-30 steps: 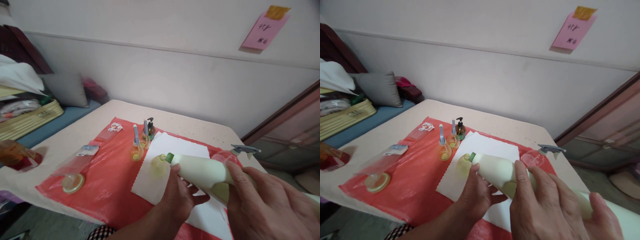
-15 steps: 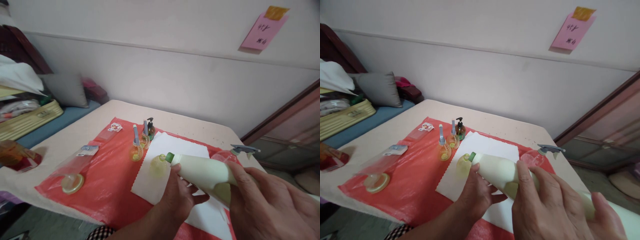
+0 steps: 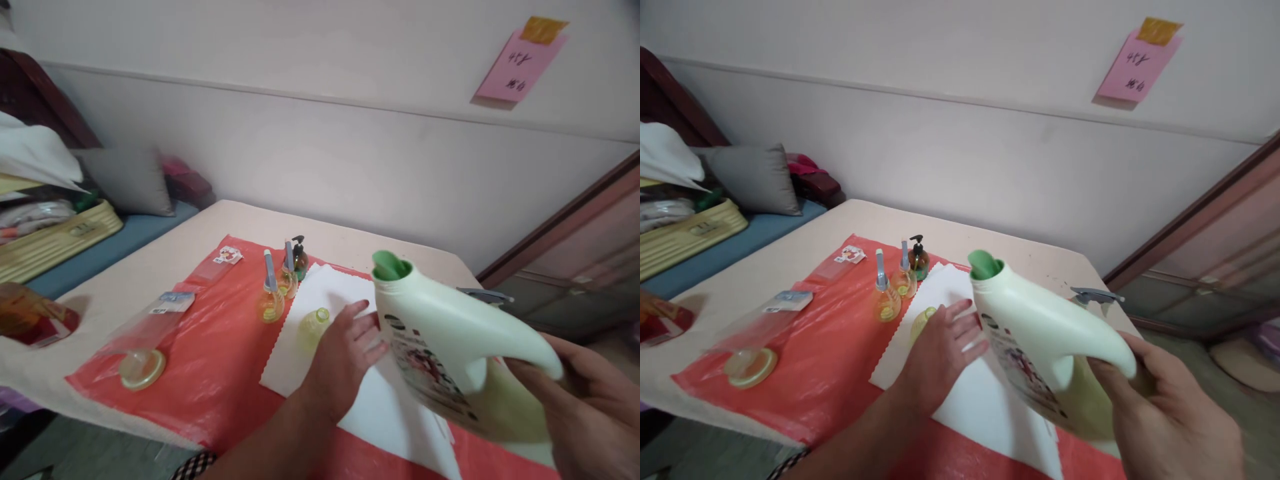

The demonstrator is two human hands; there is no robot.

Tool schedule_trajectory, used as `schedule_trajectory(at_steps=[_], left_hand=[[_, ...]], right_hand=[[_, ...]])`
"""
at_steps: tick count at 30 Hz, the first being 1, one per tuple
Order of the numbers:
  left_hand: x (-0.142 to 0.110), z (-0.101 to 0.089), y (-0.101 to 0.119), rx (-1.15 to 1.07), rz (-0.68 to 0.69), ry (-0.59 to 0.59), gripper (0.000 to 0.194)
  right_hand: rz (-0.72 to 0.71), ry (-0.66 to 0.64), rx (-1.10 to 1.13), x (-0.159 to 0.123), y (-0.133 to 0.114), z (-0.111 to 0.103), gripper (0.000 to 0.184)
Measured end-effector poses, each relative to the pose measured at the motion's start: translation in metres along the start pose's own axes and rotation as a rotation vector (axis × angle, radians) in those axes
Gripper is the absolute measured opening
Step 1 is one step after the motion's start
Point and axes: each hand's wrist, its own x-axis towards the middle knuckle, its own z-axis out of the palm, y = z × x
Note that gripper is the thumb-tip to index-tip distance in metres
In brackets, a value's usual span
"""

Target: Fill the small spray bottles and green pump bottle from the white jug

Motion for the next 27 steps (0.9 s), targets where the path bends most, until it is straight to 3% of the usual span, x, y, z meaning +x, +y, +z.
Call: schedule_trajectory(at_steps=[2, 5, 8, 12, 15, 22, 27], left_hand=[[-0.003, 0.005, 0.02, 0.062, 0.119, -0.02, 0.048], [-0.005, 0.005, 0.05, 0.223, 0.336, 0.036, 0.041], [-0.003, -0.002, 0.071, 0.407, 0.475, 0.209, 0.038], [0.005, -0.014, 0.079, 0.656, 0.457, 0.333, 0.041], [0.011, -0.022, 0.075, 0.88, 0.387, 0.312, 0.05], [0.016, -0.035, 0.075, 1.533, 0.211, 0.286, 0.086], [0.018, -0.057, 0.085, 1.754, 0.078, 0.242, 0.097]], right_hand=[[0.424, -0.088, 0.29, 0.001, -0.007, 0.011, 0.038], [0.581, -0.136, 0.744, -0.002, -0.011, 0.043, 0.048], [0.685, -0.165, 0.938, -0.018, -0.009, 0.087, 0.055], [0.586, -0.255, 0.992, -0.055, -0.011, 0.14, 0.051], [0.525, -0.326, 0.951, -0.074, -0.014, 0.158, 0.046], [0.299, -0.647, 0.736, -0.057, -0.004, 0.142, 0.046], [0.273, -0.521, 0.294, -0.037, 0.032, 0.128, 0.041]])
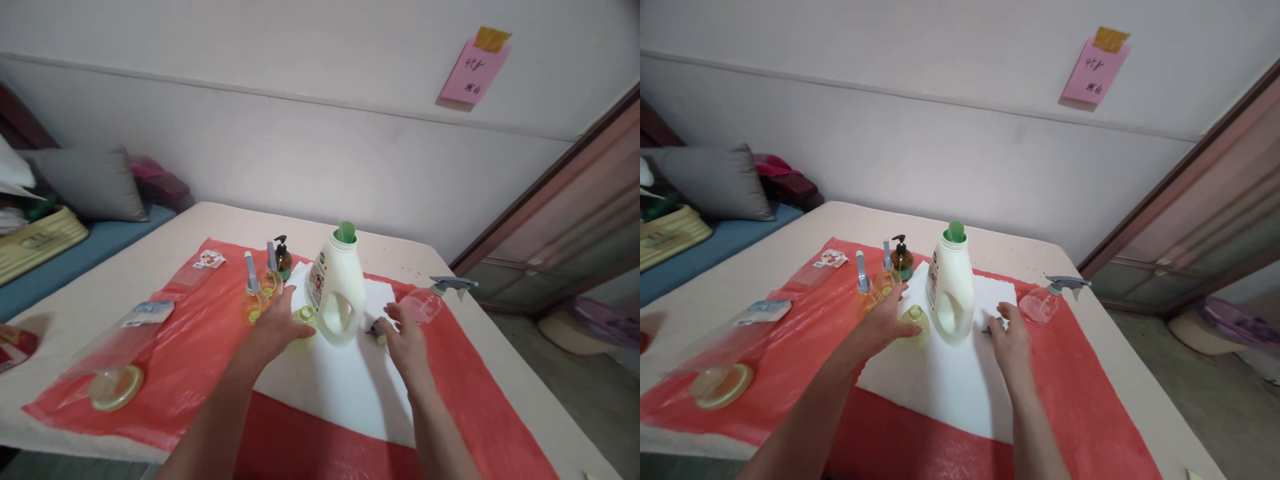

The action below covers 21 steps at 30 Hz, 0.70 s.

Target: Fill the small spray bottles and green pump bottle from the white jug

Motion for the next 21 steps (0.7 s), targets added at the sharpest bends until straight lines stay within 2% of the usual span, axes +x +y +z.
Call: schedule_trajectory(at_steps=[2, 5, 10, 14, 17, 18, 19, 21], left_hand=[[0.005, 0.0, -0.011, 0.068, -0.018, -0.08, 0.095], [0.011, 0.003, -0.024, 0.123, -0.023, -0.182, 0.083], [0.017, 0.011, -0.028, 0.122, 0.056, -0.284, 0.062], [0.012, 0.009, -0.016, 0.125, 0.1, -0.276, 0.055], [-0.002, 0.004, 0.004, 0.095, 0.145, -0.295, 0.047], [-0.008, 0.003, 0.012, 0.067, 0.163, -0.318, 0.047], [-0.014, 0.003, 0.021, 0.019, 0.179, -0.344, 0.047], [-0.028, 0.006, 0.037, -0.044, 0.195, -0.395, 0.051]], right_hand=[[0.057, 0.035, -0.186, 0.002, 0.012, -0.003, 0.028], [0.13, -0.009, -0.365, 0.001, 0.025, 0.002, 0.006], [0.166, -0.039, -0.403, 0.007, 0.033, 0.006, 0.013], [0.116, 0.023, -0.259, 0.013, 0.012, -0.014, 0.012], [0.023, 0.129, 0.027, 0.001, -0.029, -0.037, 0.033], [-0.023, 0.206, 0.367, -0.006, -0.045, -0.045, 0.031], [-0.065, 0.231, 0.676, -0.014, -0.063, -0.052, 0.03], [-0.143, 0.243, 1.035, -0.031, -0.095, -0.065, 0.028]])
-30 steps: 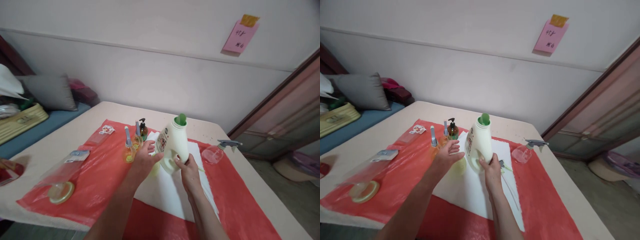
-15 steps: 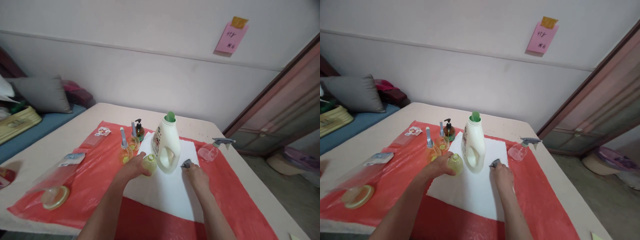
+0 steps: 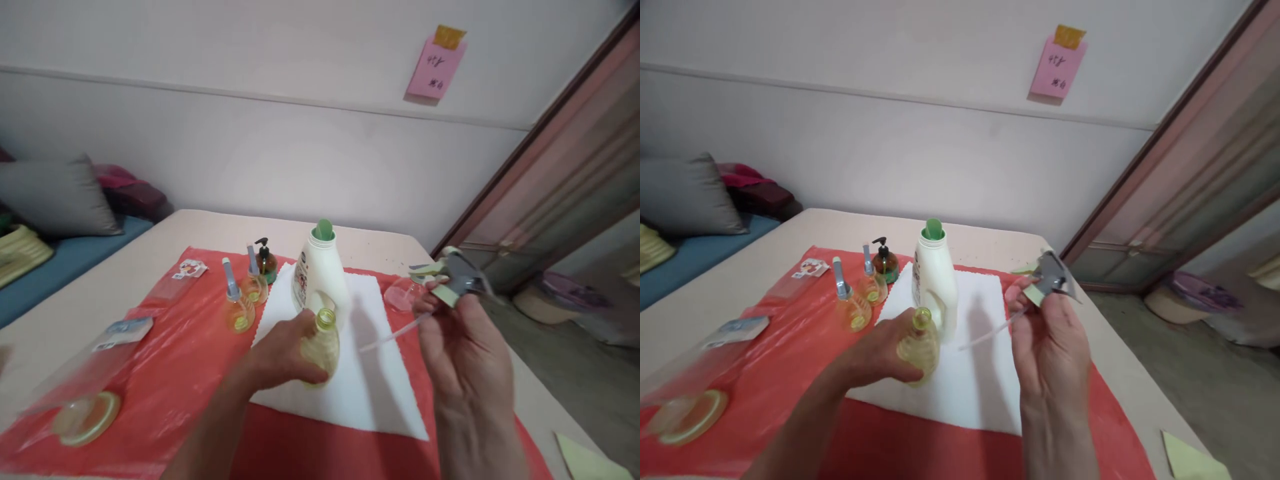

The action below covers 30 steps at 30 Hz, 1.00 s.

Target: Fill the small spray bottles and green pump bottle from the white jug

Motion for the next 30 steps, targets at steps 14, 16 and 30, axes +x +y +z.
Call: schedule_trajectory(at_steps=[14, 16, 30], left_hand=[[0.003, 0.032, 0.007, 0.164, 0.13, -0.013, 0.062], [0.004, 0.034, 0.008, 0.154, 0.132, -0.015, 0.064], [-0.018, 0.016, 0.039, -0.186, 0.166, 0.143, 0.066]], right_hand=[[-0.251, 0.026, 0.046, -0.038, -0.045, 0.022, 0.016], [-0.239, 0.032, 0.038, -0.039, -0.043, 0.024, 0.02], [0.183, -0.394, -0.115, -0.065, 0.028, 0.031, 0.027]])
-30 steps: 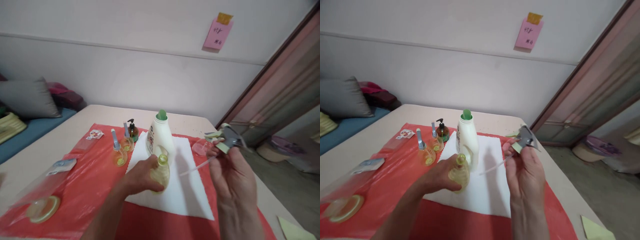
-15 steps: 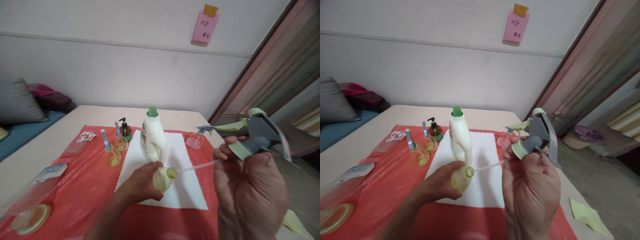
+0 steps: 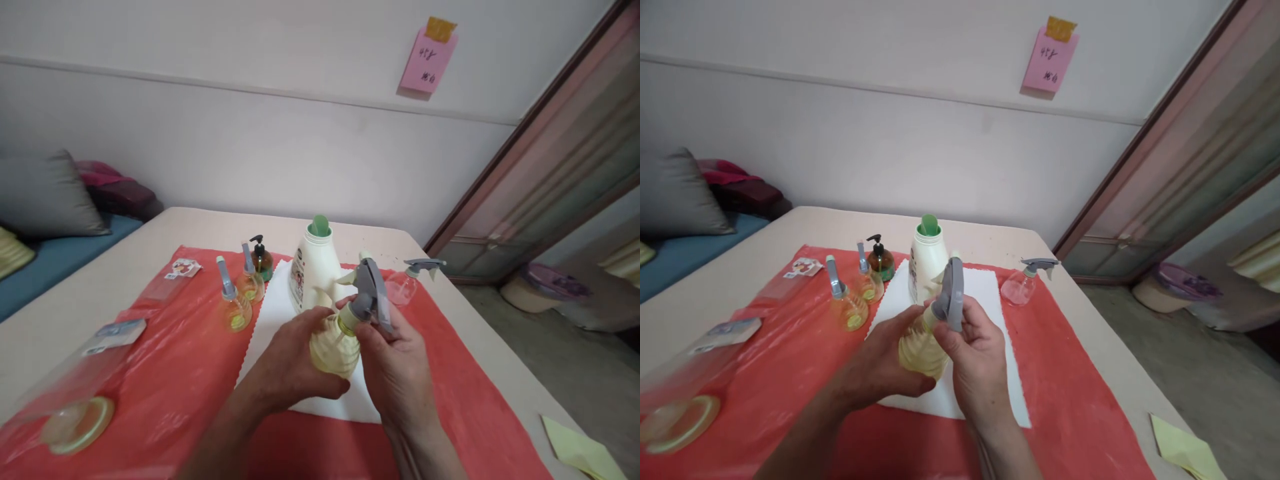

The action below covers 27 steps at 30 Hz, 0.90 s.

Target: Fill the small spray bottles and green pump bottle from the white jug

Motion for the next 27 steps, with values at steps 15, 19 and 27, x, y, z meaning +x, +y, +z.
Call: schedule_trajectory(at_steps=[15, 19, 27], left_hand=[[0.007, 0.019, -0.022, 0.417, -0.005, 0.264, 0.074], [0.01, 0.033, -0.024, 0.561, -0.004, 0.375, 0.063], [0.015, 0.047, -0.022, 0.573, -0.079, 0.403, 0.065]], right_hand=[[-0.079, 0.106, -0.098, 0.006, 0.019, -0.009, 0.028], [-0.165, 0.295, -0.058, 0.008, 0.024, 0.005, 0.033], [-0.02, 0.339, -0.15, 0.002, 0.021, 0.014, 0.039]])
